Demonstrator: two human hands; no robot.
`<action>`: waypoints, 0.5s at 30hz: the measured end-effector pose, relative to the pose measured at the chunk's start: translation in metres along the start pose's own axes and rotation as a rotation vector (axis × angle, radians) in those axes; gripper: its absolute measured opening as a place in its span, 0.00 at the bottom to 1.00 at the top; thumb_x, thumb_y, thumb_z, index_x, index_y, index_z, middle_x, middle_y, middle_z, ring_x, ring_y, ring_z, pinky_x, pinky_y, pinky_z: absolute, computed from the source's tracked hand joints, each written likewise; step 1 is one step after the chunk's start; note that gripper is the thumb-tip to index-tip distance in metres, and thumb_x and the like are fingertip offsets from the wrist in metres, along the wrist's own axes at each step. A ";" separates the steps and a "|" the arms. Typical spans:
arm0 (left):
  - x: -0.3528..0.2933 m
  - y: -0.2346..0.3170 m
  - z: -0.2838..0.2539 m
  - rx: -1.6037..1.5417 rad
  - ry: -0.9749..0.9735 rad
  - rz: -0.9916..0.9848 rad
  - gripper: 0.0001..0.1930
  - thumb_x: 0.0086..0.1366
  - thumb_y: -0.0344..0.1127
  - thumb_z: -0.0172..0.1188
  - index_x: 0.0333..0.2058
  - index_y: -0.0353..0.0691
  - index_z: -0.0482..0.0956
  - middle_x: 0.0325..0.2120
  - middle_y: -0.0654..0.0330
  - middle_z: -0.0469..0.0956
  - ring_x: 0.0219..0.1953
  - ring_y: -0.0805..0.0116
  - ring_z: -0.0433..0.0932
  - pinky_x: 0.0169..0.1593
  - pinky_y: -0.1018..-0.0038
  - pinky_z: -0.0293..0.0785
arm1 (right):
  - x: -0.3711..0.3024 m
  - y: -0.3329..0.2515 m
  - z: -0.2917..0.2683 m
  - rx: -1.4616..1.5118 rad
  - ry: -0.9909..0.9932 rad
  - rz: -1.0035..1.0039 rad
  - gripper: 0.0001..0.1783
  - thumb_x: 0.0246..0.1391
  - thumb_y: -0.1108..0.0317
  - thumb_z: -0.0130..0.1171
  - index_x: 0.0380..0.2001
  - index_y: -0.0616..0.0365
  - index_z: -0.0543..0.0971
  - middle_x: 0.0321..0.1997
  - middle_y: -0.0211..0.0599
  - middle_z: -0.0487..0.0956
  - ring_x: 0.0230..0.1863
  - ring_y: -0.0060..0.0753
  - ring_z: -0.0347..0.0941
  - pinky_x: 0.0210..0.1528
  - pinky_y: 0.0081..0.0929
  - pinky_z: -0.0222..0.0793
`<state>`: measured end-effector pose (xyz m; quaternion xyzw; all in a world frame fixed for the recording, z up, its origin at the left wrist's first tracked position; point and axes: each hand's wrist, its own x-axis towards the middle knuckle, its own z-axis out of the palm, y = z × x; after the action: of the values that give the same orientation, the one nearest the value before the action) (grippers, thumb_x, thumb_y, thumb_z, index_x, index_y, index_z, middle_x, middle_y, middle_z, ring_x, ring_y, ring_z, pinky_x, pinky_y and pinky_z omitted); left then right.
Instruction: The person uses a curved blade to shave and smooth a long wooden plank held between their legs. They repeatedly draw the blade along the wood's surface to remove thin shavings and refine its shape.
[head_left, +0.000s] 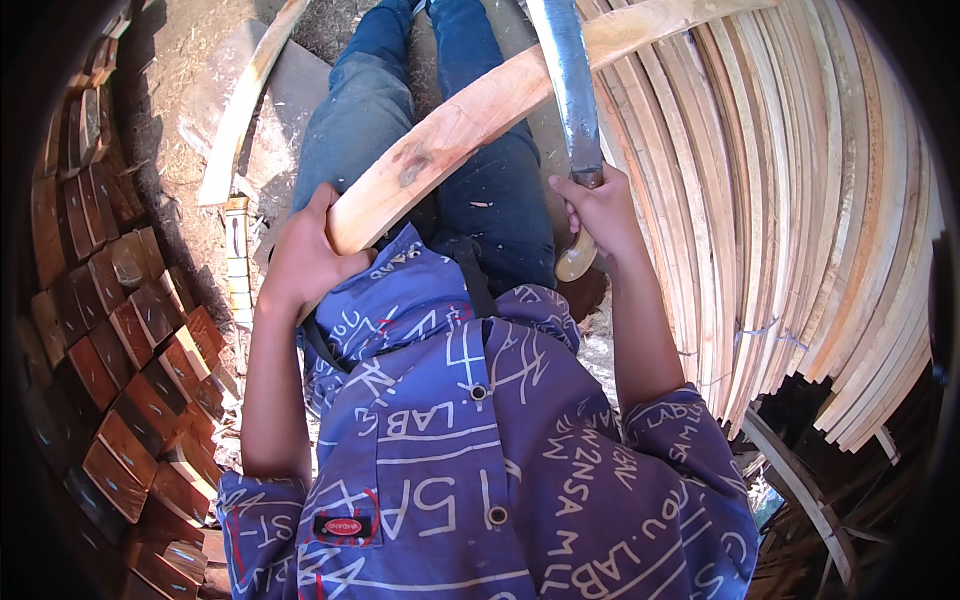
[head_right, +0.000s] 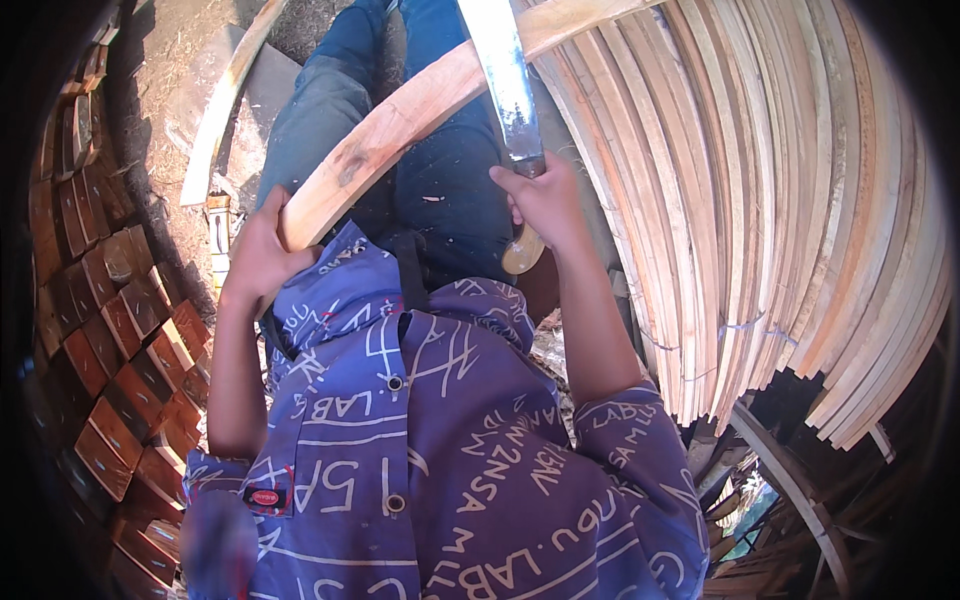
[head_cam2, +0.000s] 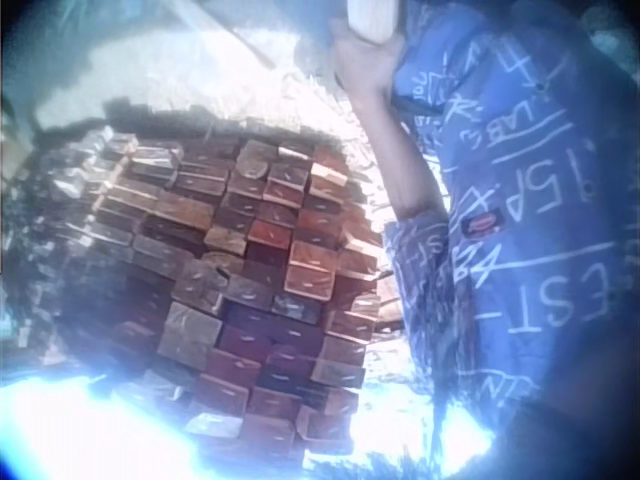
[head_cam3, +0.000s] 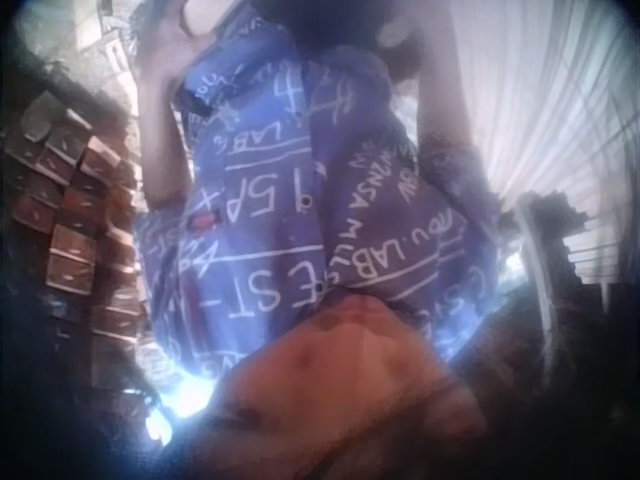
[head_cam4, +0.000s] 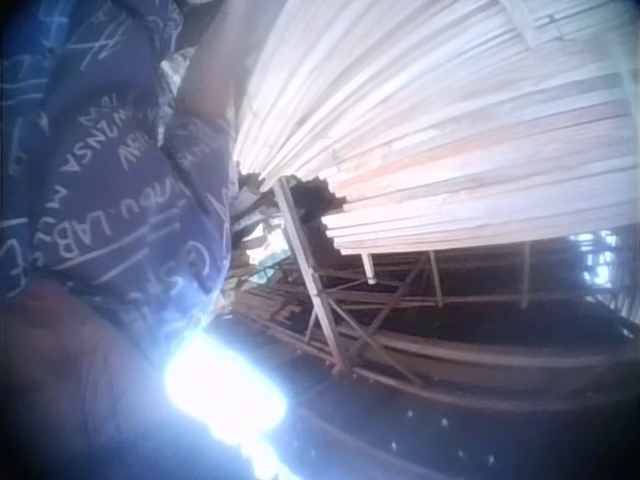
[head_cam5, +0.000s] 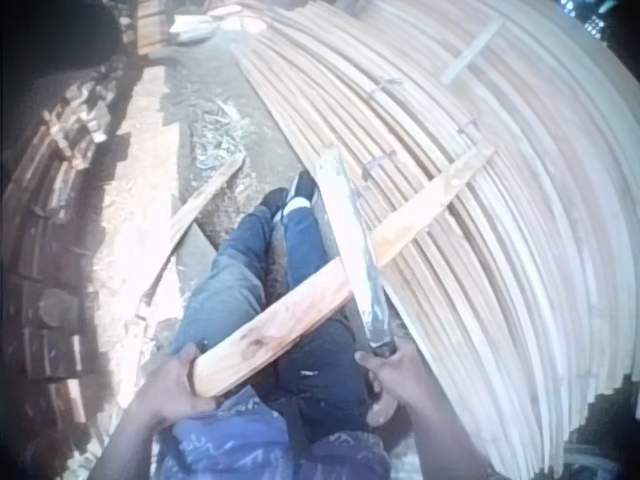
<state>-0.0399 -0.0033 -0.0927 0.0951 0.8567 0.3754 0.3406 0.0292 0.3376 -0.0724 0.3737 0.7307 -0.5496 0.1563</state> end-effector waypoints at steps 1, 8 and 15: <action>0.001 0.002 0.001 0.003 -0.003 0.003 0.30 0.40 0.42 0.71 0.41 0.34 0.70 0.28 0.40 0.78 0.34 0.41 0.80 0.41 0.58 0.74 | 0.004 -0.003 0.000 0.058 0.047 0.011 0.11 0.53 0.72 0.67 0.28 0.61 0.73 0.17 0.31 0.73 0.14 0.21 0.68 0.16 0.23 0.63; 0.002 0.006 0.001 0.063 -0.002 0.002 0.29 0.40 0.40 0.71 0.40 0.34 0.70 0.27 0.41 0.78 0.33 0.42 0.80 0.40 0.59 0.75 | 0.000 0.001 0.002 -0.042 0.083 -0.031 0.09 0.52 0.73 0.66 0.29 0.63 0.74 0.19 0.34 0.75 0.15 0.23 0.69 0.18 0.24 0.65; 0.002 0.001 0.001 -0.003 0.006 0.036 0.29 0.40 0.40 0.71 0.40 0.34 0.70 0.28 0.40 0.78 0.34 0.42 0.80 0.40 0.60 0.75 | -0.001 -0.007 -0.001 -0.047 0.042 0.015 0.09 0.53 0.72 0.67 0.29 0.61 0.75 0.18 0.31 0.73 0.14 0.21 0.68 0.17 0.23 0.63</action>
<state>-0.0408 -0.0017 -0.0936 0.1085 0.8554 0.3831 0.3313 0.0253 0.3368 -0.0665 0.3871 0.7436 -0.5230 0.1538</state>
